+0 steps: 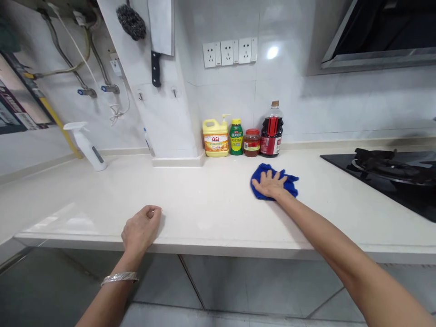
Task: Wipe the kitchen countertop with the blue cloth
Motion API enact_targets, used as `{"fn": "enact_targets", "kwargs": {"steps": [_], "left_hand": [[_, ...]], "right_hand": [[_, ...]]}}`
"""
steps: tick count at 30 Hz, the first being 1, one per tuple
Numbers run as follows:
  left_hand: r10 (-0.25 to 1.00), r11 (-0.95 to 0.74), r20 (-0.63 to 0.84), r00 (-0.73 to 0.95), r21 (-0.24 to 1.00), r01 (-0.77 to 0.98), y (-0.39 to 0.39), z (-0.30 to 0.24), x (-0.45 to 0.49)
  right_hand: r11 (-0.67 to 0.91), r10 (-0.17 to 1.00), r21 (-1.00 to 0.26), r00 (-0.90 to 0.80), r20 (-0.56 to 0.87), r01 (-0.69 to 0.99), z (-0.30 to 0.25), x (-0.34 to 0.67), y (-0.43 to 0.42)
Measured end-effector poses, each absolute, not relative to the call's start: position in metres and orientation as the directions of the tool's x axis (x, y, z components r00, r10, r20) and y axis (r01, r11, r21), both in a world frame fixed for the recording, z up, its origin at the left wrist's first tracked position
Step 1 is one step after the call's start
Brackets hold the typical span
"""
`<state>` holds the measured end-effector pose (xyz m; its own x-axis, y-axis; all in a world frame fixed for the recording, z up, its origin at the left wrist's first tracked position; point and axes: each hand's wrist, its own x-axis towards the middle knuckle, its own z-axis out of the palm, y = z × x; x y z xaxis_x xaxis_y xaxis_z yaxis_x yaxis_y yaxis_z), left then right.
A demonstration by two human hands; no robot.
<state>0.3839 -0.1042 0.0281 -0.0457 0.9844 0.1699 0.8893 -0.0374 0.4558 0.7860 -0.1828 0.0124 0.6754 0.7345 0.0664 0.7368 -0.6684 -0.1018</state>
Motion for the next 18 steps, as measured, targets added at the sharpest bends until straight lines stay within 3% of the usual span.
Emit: {"fn": "enact_targets", "kwargs": {"steps": [4, 8, 13, 18], "left_hand": [[0.986, -0.04, 0.164, -0.041, 0.46, 0.887, -0.102, 0.028, 0.381], [0.987, -0.026, 0.15, -0.048, 0.456, 0.89, -0.1, 0.027, 0.38], [0.986, -0.042, 0.163, -0.033, 0.437, 0.899, -0.102, 0.029, 0.381], [0.983, -0.048, 0.182, -0.033, 0.426, 0.904, -0.103, 0.029, 0.379]], "right_hand": [[-0.446, 0.893, -0.067, 0.448, 0.024, 0.892, 0.021, 0.72, -0.169], [-0.204, 0.977, -0.136, 0.209, 0.028, 0.97, 0.029, 0.625, -0.147], [0.102, 0.991, -0.232, -0.078, 0.109, 0.967, 0.032, 0.53, -0.133], [0.296, 0.955, -0.272, -0.275, 0.111, 0.916, 0.031, 0.545, -0.163]]}}
